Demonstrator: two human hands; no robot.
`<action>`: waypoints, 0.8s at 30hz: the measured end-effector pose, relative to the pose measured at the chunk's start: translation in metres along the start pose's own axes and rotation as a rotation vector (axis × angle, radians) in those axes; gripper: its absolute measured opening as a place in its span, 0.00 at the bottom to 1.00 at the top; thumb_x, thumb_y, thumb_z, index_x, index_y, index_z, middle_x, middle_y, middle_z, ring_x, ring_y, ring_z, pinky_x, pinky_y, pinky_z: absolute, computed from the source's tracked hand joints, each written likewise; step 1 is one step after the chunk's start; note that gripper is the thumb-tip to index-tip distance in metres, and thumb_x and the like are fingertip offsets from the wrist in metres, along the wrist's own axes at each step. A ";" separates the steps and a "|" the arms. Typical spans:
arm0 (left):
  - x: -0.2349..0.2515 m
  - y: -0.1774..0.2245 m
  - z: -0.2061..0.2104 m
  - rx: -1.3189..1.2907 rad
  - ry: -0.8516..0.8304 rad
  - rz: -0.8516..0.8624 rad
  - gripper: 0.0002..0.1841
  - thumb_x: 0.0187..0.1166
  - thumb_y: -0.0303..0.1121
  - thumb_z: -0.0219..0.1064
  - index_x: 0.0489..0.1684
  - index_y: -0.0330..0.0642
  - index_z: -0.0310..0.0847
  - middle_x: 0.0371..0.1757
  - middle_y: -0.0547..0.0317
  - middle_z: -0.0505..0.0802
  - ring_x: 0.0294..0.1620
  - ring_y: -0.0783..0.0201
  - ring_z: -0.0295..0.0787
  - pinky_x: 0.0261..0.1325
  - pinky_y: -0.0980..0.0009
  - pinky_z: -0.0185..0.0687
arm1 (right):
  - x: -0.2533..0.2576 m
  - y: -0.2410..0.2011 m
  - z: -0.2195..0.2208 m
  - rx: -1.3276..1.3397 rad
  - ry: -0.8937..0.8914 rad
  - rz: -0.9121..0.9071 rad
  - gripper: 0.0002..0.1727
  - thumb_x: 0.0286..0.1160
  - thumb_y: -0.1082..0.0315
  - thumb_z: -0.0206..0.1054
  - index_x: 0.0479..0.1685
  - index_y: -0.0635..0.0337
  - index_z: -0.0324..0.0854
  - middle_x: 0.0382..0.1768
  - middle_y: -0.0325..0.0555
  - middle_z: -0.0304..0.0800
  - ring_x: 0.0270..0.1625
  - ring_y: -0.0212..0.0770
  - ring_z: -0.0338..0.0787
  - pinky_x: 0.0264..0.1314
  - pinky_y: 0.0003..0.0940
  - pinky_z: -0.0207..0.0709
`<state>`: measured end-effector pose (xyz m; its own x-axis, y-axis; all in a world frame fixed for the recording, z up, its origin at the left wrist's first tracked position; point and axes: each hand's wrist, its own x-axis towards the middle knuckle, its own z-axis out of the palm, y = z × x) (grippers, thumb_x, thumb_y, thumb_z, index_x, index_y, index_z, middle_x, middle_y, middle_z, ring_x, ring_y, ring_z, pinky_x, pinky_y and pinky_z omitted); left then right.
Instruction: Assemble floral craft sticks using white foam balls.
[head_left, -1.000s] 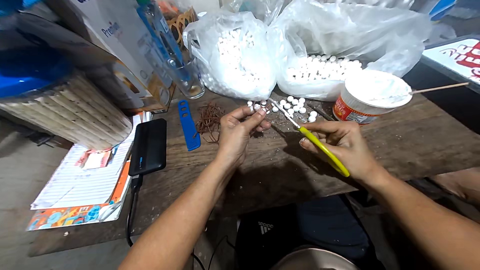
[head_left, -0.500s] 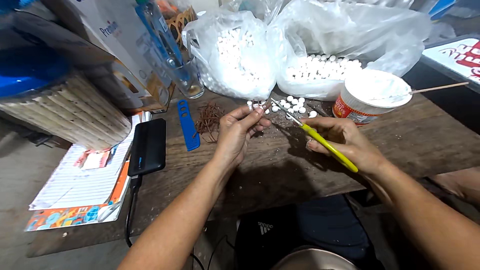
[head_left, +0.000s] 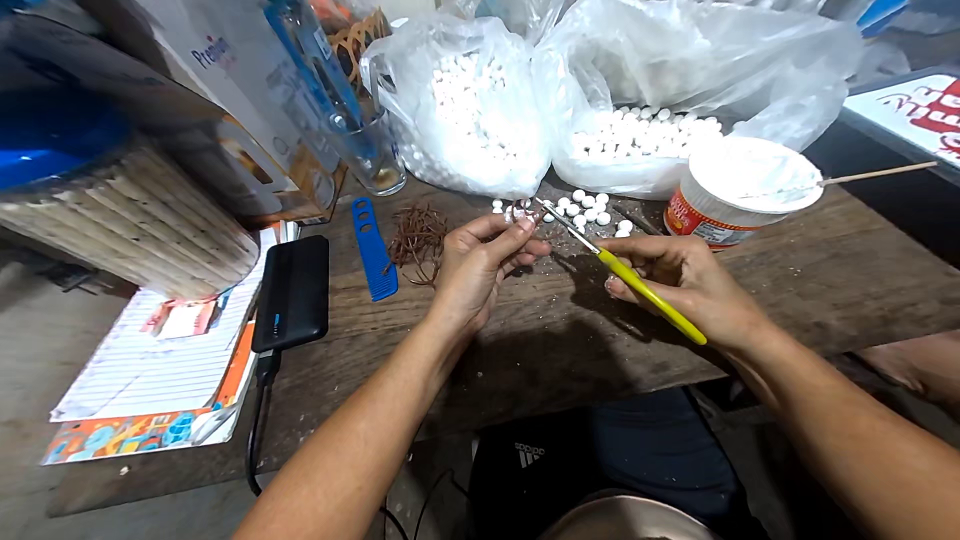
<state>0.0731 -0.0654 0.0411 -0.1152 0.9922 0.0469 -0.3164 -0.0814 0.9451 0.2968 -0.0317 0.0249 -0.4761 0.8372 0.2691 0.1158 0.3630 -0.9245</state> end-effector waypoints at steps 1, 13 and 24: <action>0.000 0.000 0.000 0.000 0.002 0.000 0.10 0.84 0.21 0.62 0.36 0.42 0.88 0.32 0.61 0.95 0.29 0.74 0.91 0.38 0.81 0.88 | 0.000 0.000 0.000 0.003 0.001 -0.001 0.21 0.63 0.67 0.73 0.58 0.60 0.87 0.24 0.22 0.84 0.21 0.15 0.77 0.24 0.09 0.71; 0.001 0.003 -0.001 0.006 0.057 0.041 0.09 0.87 0.24 0.60 0.41 0.43 0.88 0.35 0.61 0.96 0.31 0.75 0.92 0.40 0.81 0.88 | 0.001 0.003 -0.003 0.069 0.050 0.019 0.17 0.70 0.59 0.71 0.56 0.56 0.87 0.22 0.20 0.83 0.19 0.16 0.77 0.22 0.11 0.73; 0.002 -0.001 -0.004 0.091 -0.028 0.124 0.12 0.84 0.21 0.61 0.34 0.44 0.89 0.29 0.67 0.91 0.25 0.78 0.83 0.34 0.84 0.81 | 0.016 -0.011 -0.020 -0.047 -0.140 -0.056 0.25 0.66 0.57 0.74 0.62 0.59 0.86 0.29 0.21 0.86 0.24 0.14 0.78 0.25 0.09 0.72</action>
<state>0.0698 -0.0642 0.0386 -0.1213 0.9774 0.1731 -0.2144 -0.1961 0.9568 0.3049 -0.0143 0.0448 -0.5999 0.7506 0.2768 0.1246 0.4294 -0.8945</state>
